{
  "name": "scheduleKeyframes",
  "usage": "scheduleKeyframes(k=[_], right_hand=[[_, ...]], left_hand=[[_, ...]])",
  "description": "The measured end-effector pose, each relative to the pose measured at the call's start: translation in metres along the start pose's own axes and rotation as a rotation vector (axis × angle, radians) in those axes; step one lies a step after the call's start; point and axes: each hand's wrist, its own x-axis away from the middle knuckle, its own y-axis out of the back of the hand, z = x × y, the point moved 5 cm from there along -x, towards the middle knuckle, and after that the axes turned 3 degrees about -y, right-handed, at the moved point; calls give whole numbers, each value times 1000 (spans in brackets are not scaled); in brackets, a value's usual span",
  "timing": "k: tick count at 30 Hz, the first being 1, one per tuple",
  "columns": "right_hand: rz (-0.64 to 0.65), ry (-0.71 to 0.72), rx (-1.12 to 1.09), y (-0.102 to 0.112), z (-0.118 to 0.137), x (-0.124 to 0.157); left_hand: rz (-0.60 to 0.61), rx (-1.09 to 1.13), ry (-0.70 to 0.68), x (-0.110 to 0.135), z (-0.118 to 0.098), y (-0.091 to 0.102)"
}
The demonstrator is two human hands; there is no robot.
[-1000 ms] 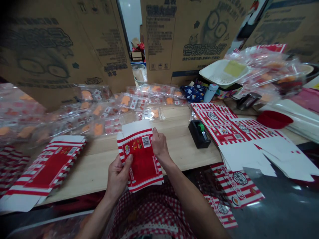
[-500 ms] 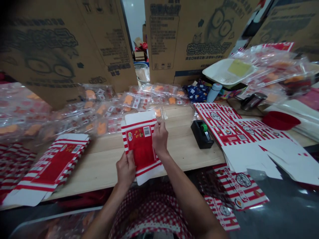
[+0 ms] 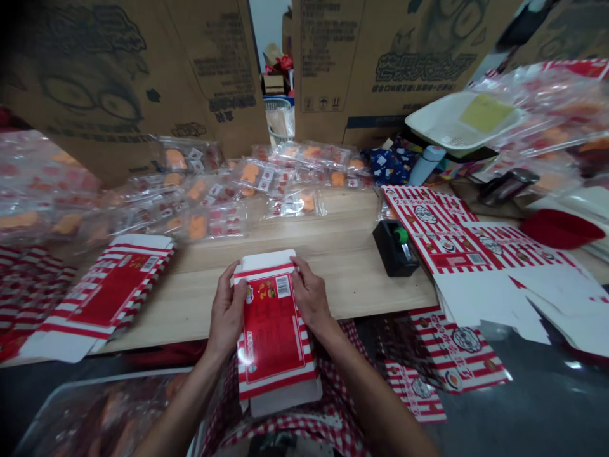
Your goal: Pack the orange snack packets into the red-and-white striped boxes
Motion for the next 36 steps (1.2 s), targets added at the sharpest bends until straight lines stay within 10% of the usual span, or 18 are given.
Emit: scheduleKeyframes(k=[13,22,31,36], right_hand=[[288,-150,-308,17,4,-9],[388,453,222,26,35,10],[616,427,336,31,50,10],[826,80,144,23,51,1]], left_hand=[[286,309,327,-11,-4,5],[320,58,126,-3,-8,17],[420,26,230,0,-19,9],[461,66,352,4,-24,9]])
